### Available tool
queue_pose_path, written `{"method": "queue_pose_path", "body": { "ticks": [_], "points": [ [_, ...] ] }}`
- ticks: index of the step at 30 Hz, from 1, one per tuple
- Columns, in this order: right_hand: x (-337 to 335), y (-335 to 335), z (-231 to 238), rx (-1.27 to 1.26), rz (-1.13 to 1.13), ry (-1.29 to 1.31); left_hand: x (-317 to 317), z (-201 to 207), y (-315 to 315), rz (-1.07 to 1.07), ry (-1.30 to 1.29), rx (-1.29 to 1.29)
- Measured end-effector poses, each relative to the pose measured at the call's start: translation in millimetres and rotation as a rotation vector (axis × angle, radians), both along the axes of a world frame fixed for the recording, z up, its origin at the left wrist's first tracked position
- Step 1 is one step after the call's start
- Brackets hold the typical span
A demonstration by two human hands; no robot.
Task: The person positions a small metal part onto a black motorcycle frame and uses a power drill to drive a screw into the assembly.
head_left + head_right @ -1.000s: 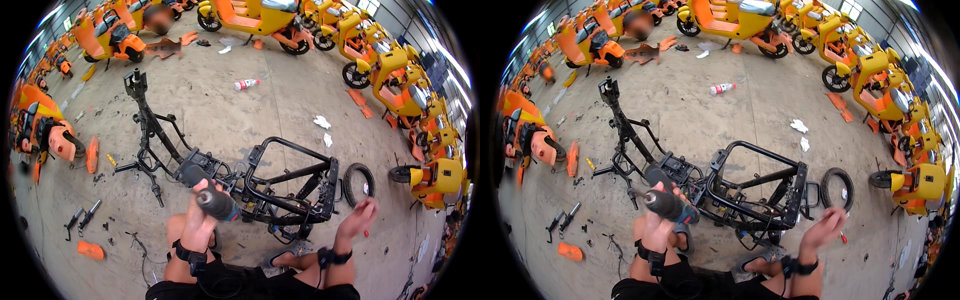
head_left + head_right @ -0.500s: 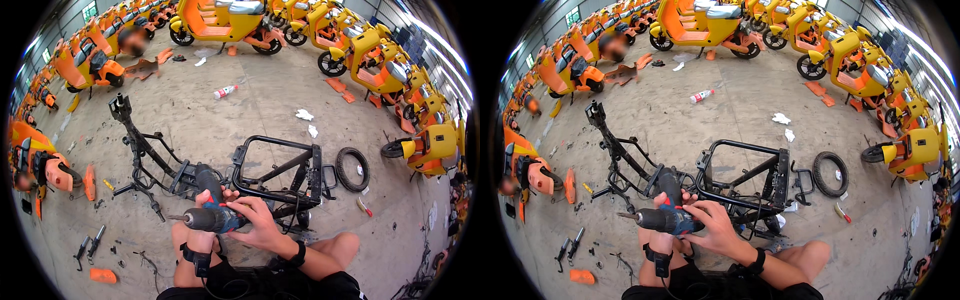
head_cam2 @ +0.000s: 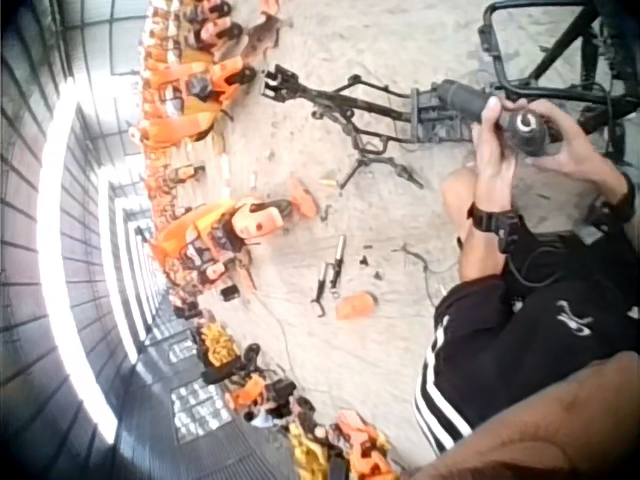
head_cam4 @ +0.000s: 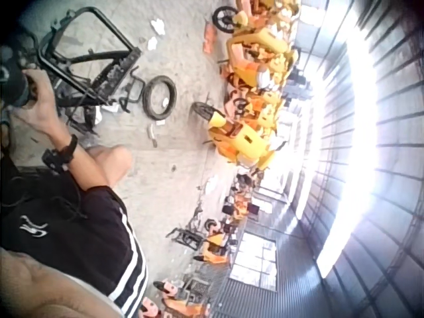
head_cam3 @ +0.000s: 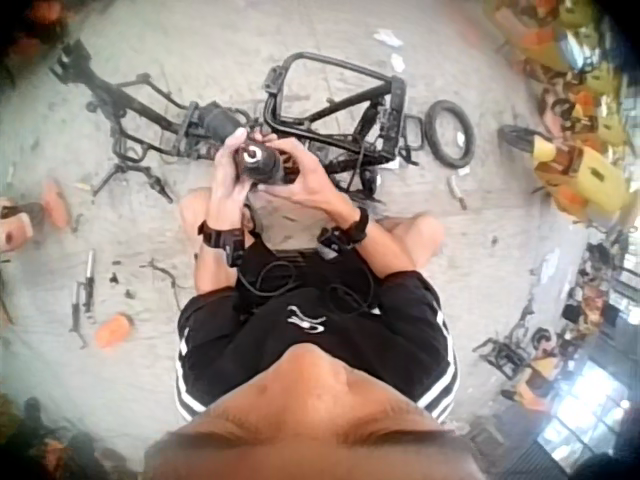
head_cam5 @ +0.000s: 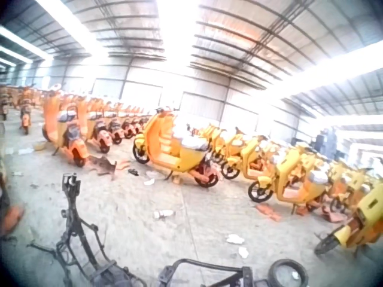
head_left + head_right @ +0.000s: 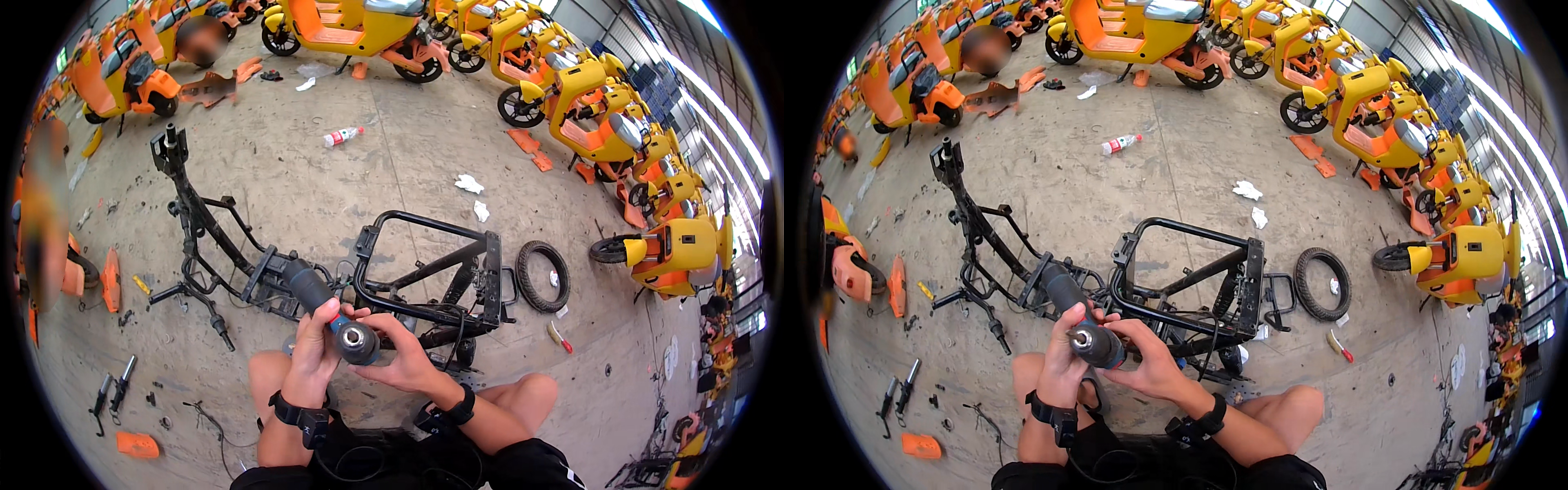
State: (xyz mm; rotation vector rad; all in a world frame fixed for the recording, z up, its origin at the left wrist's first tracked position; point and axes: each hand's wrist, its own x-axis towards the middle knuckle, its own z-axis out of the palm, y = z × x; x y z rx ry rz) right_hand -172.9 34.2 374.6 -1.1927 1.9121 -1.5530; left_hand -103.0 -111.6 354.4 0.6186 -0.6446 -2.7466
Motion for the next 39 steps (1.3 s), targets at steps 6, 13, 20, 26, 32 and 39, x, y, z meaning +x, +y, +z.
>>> {"method": "queue_pose_path", "body": {
  "ticks": [6, 13, 20, 26, 32, 39],
  "points": [
    [-12, 0, -1, 0.100, 0.080, -0.123, -3, -8, -2, 0.037, -0.096, -0.058],
    [-8, 4, 11, 0.170, 0.059, -0.105, -2, 3, -2, 0.172, -0.153, -0.092],
    [-129, 52, 92, 0.590, -0.382, 0.292, 1, 6, -16, 0.369, -0.139, -0.136],
    [-217, 68, 32, 1.044, -0.639, 0.196, -1, 12, -26, 0.601, -0.156, -0.288],
    [-220, 63, 9, 1.169, -0.641, 0.175, 6, 14, -42, 0.686, -0.188, -0.372],
    [-215, 61, 8, 1.246, -0.663, 0.255, 9, 10, -45, 0.709, -0.169, -0.374]
  ]
}}
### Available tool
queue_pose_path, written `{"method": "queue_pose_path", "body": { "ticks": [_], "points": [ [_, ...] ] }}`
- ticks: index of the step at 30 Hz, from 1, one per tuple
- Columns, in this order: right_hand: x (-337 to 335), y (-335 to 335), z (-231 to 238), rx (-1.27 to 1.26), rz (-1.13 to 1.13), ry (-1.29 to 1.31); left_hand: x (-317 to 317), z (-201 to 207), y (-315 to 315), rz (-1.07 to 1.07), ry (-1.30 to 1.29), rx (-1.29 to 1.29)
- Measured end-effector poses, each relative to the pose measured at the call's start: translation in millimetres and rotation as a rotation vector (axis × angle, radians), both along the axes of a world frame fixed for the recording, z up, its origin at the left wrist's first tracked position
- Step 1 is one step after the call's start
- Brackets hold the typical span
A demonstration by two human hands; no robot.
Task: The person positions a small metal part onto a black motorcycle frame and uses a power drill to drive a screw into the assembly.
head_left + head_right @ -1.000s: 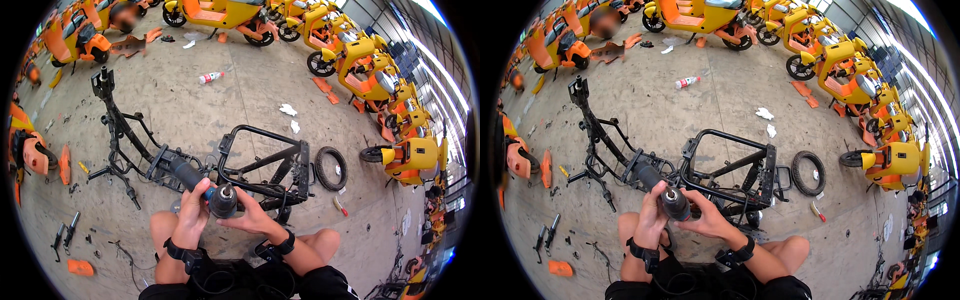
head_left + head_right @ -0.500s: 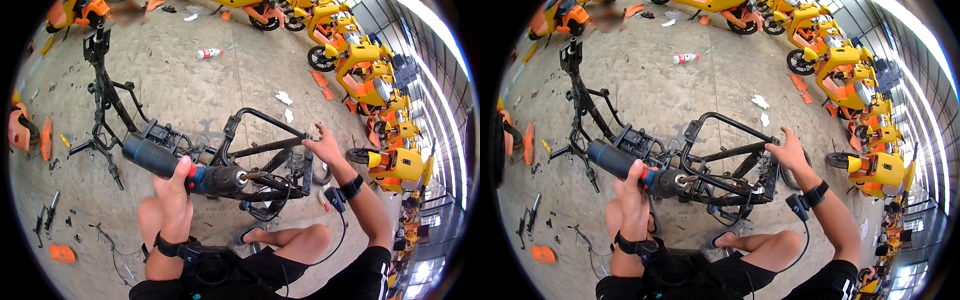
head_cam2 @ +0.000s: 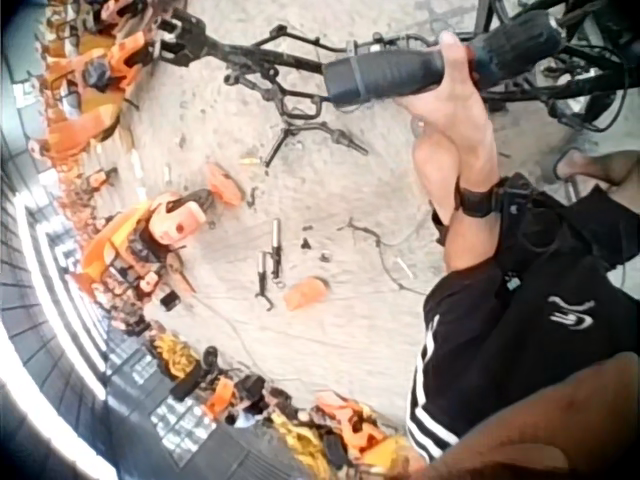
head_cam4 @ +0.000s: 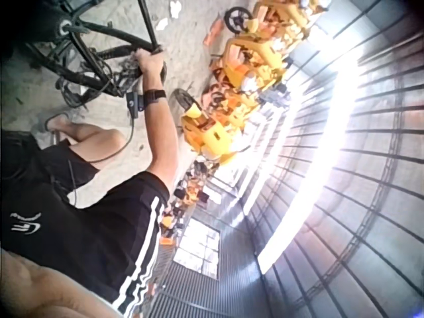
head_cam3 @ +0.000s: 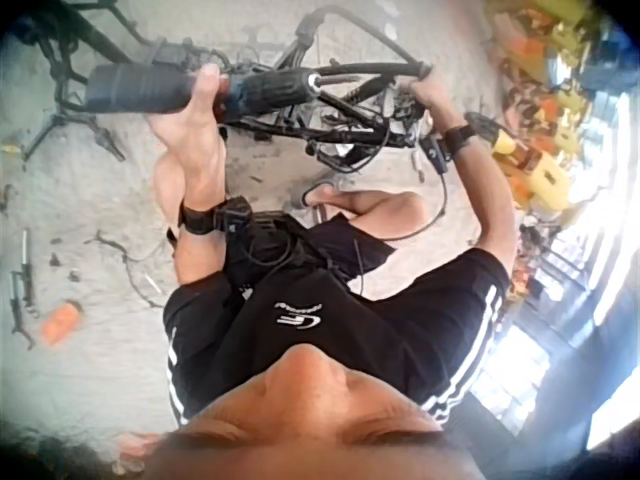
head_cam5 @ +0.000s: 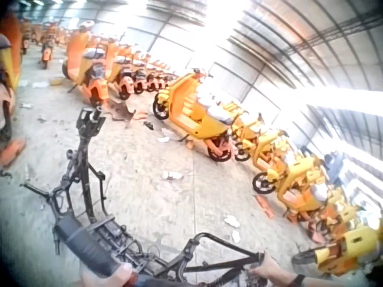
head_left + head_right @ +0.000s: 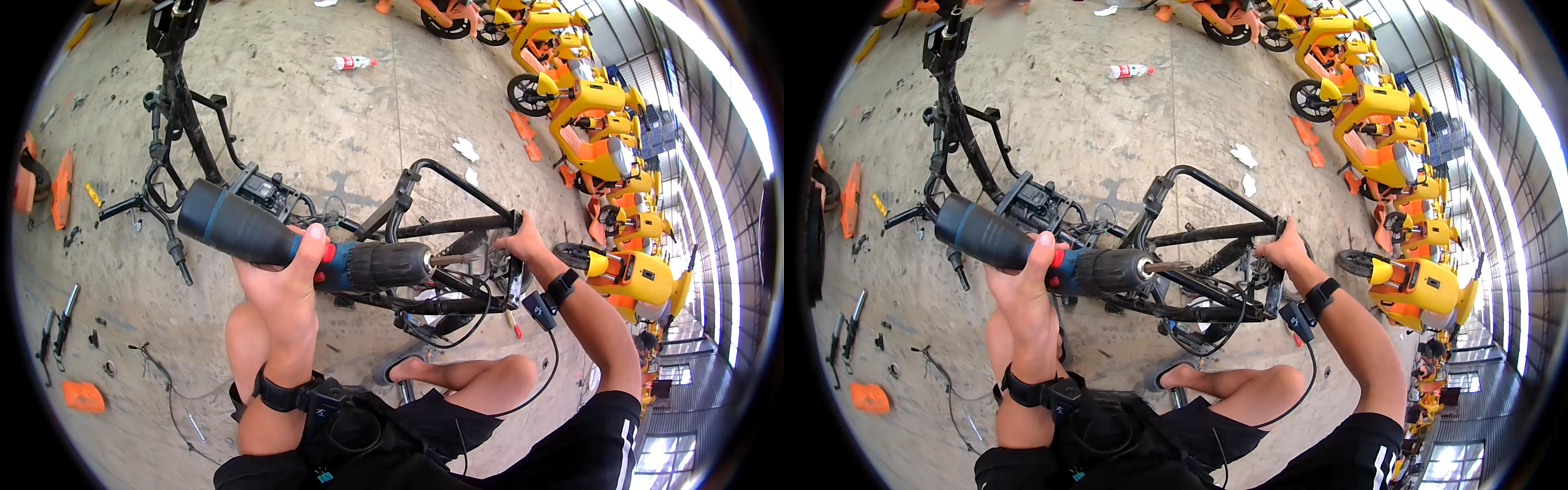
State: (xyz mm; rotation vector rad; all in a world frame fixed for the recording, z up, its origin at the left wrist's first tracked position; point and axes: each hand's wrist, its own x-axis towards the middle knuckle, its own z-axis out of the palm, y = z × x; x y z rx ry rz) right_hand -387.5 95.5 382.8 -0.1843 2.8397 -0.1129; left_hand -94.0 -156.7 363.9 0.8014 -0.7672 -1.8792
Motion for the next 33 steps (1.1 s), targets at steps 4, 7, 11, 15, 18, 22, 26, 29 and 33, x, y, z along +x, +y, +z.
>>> {"method": "queue_pose_path", "body": {
  "ticks": [4, 7, 11, 15, 18, 22, 26, 29, 33],
  "points": [
    [3, 3, 4, -0.123, -0.021, -0.042, -1, -5, 2, -0.014, -0.043, -0.048],
    [4, 1, 6, -0.206, -0.059, -0.099, -2, -5, 4, -0.007, -0.064, -0.074],
    [6, -1, 10, -0.270, -0.101, -0.155, -2, -5, 6, -0.025, -0.097, -0.116],
    [3, 4, 4, -0.248, -0.097, -0.122, -3, -5, 8, -0.012, -0.122, -0.144],
    [-2, 9, 0, -0.238, -0.078, -0.129, -2, -3, 5, -0.052, -0.113, -0.071],
    [-7, 12, -2, -0.229, -0.046, -0.147, -2, -6, 5, -0.034, -0.140, -0.102],
    [-7, 10, 0, -0.219, -0.062, -0.162, -2, -6, 5, -0.004, -0.145, -0.149],
    [-7, 11, -4, -0.185, -0.014, -0.075, -2, -5, 5, -0.008, -0.145, -0.155],
    [-5, 9, 2, -0.228, -0.056, -0.161, -2, -6, 6, -0.028, -0.167, -0.157]
  ]
}}
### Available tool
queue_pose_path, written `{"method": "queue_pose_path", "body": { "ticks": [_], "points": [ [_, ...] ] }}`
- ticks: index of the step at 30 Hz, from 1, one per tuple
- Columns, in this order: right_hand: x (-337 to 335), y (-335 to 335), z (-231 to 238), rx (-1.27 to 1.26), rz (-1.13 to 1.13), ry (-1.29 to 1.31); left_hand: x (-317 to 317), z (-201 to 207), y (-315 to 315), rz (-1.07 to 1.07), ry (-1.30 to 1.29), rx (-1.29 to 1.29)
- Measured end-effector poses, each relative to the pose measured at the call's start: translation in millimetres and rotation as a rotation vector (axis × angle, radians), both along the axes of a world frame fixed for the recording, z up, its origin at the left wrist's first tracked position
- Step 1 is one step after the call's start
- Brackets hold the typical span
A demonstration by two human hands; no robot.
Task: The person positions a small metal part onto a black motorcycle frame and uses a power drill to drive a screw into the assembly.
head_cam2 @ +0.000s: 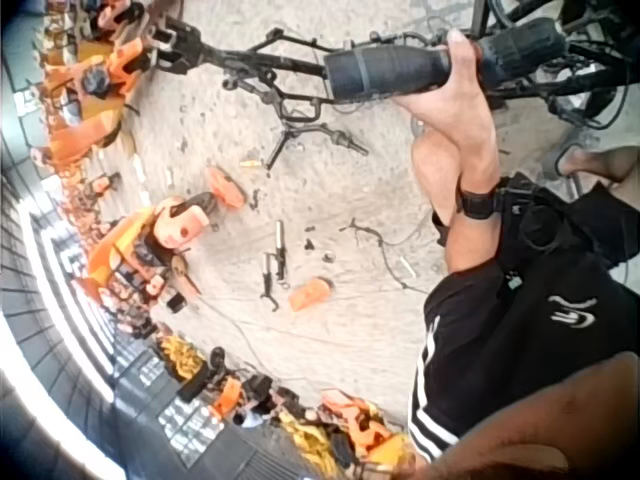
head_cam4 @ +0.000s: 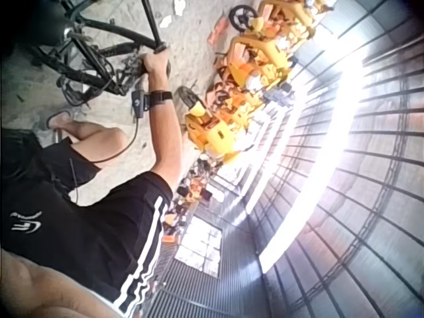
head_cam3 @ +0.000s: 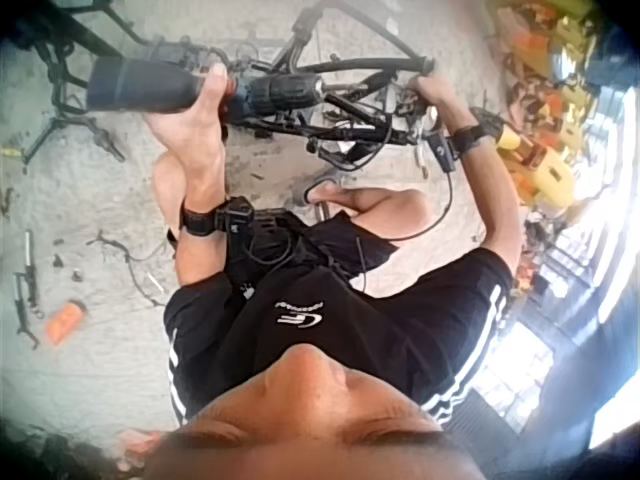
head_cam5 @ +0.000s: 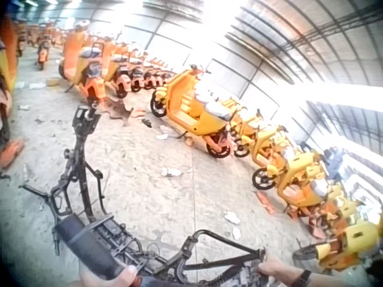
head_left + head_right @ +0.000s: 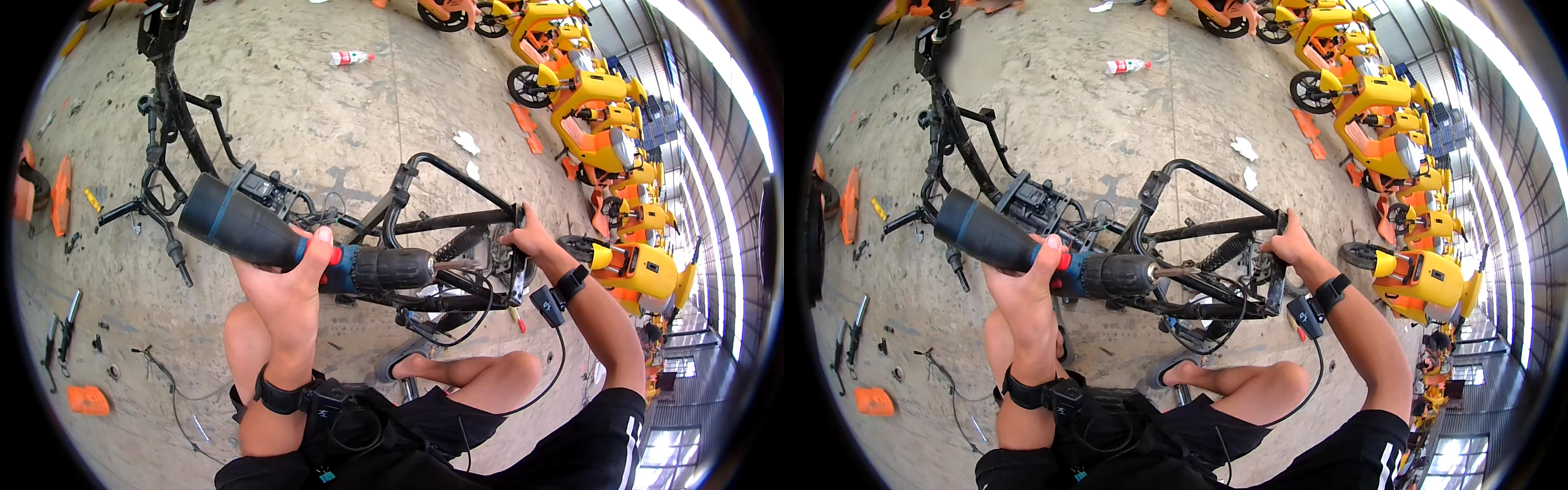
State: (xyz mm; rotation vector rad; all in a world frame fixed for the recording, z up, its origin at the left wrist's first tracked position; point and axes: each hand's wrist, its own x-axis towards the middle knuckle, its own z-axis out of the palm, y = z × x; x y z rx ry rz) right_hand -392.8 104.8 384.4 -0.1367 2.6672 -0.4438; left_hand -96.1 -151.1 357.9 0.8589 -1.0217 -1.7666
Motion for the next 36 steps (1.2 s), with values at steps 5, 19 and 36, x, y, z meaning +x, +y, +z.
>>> {"method": "queue_pose_path", "body": {
  "ticks": [5, 19, 36],
  "points": [
    [2, 1, 2, -0.064, -0.020, -0.025, -3, 2, 3, 0.015, 0.014, -0.004],
    [50, 83, -63, -1.304, -0.693, -0.214, -46, 59, 21, 0.058, -0.026, -0.263],
    [56, 50, -50, -1.398, -0.752, -0.871, -182, 11, 74, -0.046, -0.174, -1.109]
  ]
}}
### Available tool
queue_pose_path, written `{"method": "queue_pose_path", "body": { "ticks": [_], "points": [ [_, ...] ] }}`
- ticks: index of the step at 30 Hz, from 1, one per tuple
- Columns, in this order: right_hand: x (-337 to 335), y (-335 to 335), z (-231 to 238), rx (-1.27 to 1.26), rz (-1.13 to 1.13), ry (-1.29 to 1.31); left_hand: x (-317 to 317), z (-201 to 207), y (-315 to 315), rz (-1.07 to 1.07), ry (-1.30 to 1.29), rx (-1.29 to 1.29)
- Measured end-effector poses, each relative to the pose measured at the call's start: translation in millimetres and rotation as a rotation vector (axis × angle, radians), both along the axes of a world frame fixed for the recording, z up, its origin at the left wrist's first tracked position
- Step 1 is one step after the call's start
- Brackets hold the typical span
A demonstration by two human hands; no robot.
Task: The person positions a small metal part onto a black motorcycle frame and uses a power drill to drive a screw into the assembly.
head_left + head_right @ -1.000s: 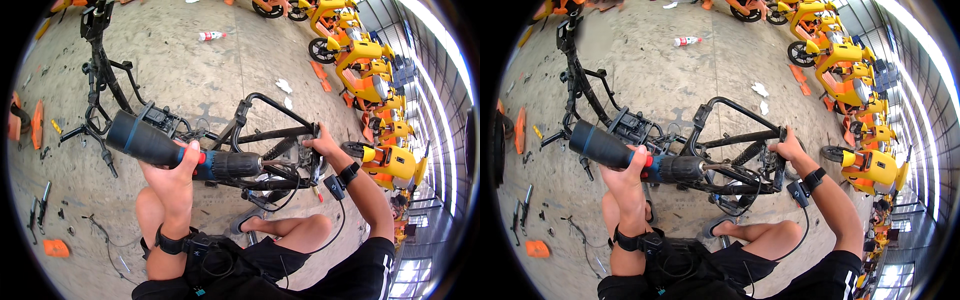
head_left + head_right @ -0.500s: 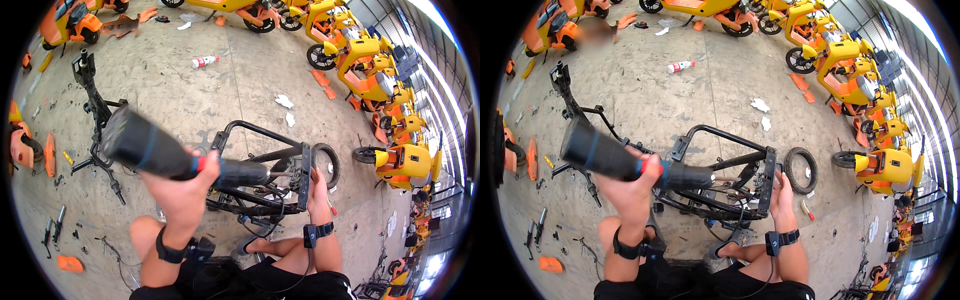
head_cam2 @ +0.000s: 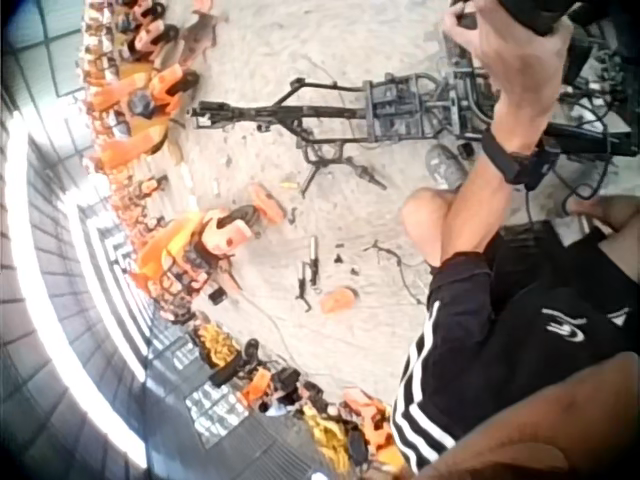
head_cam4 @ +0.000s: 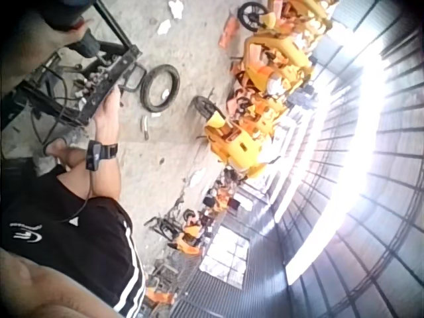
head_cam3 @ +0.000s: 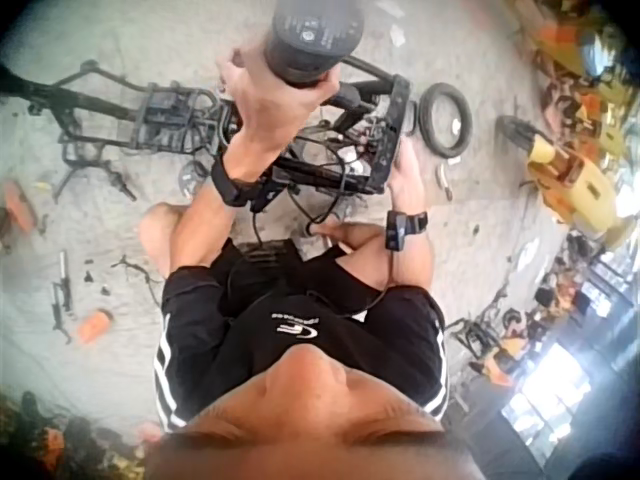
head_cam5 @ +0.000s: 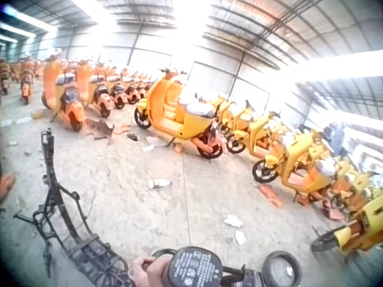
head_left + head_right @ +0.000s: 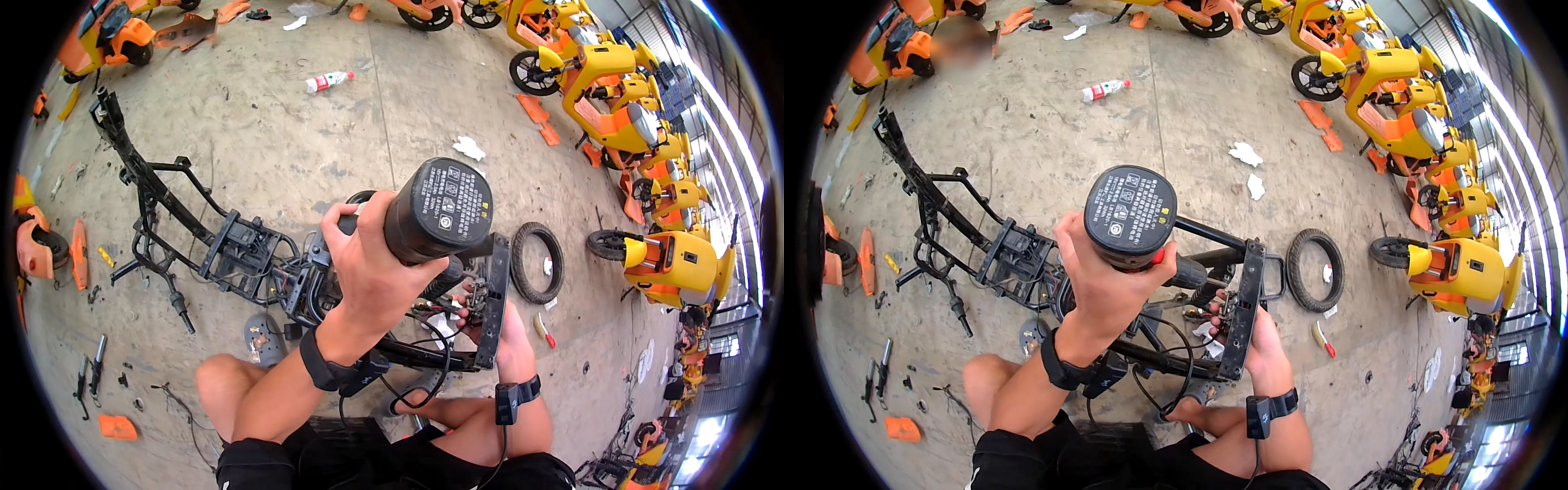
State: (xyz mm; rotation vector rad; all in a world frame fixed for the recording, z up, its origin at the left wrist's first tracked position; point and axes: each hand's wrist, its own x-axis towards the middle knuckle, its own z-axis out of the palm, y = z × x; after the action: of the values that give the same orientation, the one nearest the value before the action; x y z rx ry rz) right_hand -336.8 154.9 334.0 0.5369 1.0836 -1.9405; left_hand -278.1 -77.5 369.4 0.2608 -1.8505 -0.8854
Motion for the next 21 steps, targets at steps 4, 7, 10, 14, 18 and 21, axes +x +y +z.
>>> {"method": "queue_pose_path", "body": {
  "ticks": [4, 7, 10, 14, 18, 21],
  "points": [
    [3, -5, -3, -0.033, -0.082, -0.030, 1, -7, 4, -0.013, -0.084, -0.003],
    [3, -5, -6, -0.023, -0.103, -0.022, 1, -9, 5, -0.002, -0.121, -0.031],
    [4, -6, -6, -0.010, -0.111, -0.006, 0, -15, 7, -0.027, -0.129, -0.028],
    [4, -6, -8, -0.041, -0.120, -0.013, -1, -16, 10, -0.025, -0.157, -0.035],
    [4, -5, -10, -0.060, -0.115, -0.006, -2, -16, 15, 0.009, -0.169, -0.011],
    [5, -5, -10, -0.079, -0.118, -0.018, -2, -16, 15, 0.050, -0.173, 0.006]
  ]
}}
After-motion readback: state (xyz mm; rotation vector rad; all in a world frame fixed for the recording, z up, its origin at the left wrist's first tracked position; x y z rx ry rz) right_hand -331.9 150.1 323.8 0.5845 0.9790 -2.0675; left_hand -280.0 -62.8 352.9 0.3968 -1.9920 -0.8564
